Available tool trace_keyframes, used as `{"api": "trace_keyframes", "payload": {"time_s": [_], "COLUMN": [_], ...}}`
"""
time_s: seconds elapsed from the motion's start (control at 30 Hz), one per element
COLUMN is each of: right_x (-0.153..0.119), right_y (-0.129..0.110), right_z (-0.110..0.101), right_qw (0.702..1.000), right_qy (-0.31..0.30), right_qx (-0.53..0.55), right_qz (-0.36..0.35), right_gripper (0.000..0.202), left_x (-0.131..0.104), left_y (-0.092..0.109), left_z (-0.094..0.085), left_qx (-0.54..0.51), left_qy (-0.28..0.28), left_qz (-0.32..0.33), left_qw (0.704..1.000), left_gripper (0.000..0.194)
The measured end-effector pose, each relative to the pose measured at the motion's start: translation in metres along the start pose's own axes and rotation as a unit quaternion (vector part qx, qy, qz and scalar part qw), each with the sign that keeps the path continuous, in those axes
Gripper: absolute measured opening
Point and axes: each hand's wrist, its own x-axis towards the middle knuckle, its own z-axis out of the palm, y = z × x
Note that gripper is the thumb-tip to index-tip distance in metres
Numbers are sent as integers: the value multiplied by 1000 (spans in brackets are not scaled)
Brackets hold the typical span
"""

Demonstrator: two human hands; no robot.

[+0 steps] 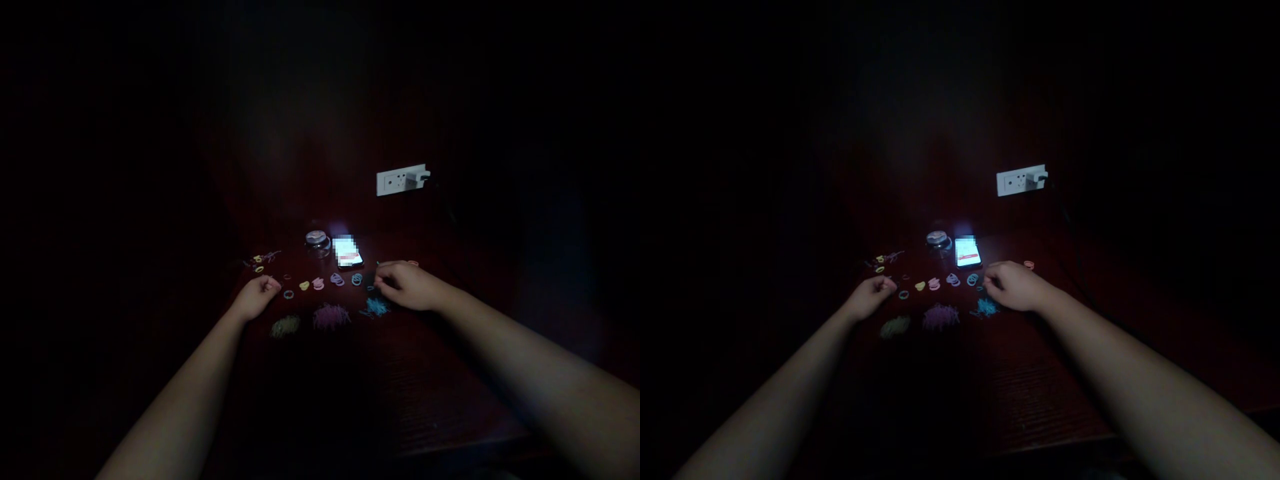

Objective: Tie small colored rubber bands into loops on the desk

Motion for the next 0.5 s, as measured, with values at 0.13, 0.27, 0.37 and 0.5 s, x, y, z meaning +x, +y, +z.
{"api": "trace_keyframes", "payload": {"time_s": [0.13,0.27,0.37,0.5], "right_x": [1,1,1,1], "right_y": [1,5,9,12], "right_z": [1,4,6,7], "right_qw": [1000,1000,1000,999], "right_qy": [-5,-13,-21,-34], "right_qx": [7,12,14,15], "right_qz": [-3,-9,-2,-1], "right_gripper": [24,25,24,22], "left_x": [-1,-1,-1,-2], "left_y": [2,3,3,5], "left_z": [0,-1,-1,-2], "left_qx": [-2,-3,-1,7], "left_qy": [2,0,-2,3], "left_qz": [1,-2,-8,-18], "left_qw": [1000,1000,1000,1000], "left_gripper": [37,37,37,36]}}
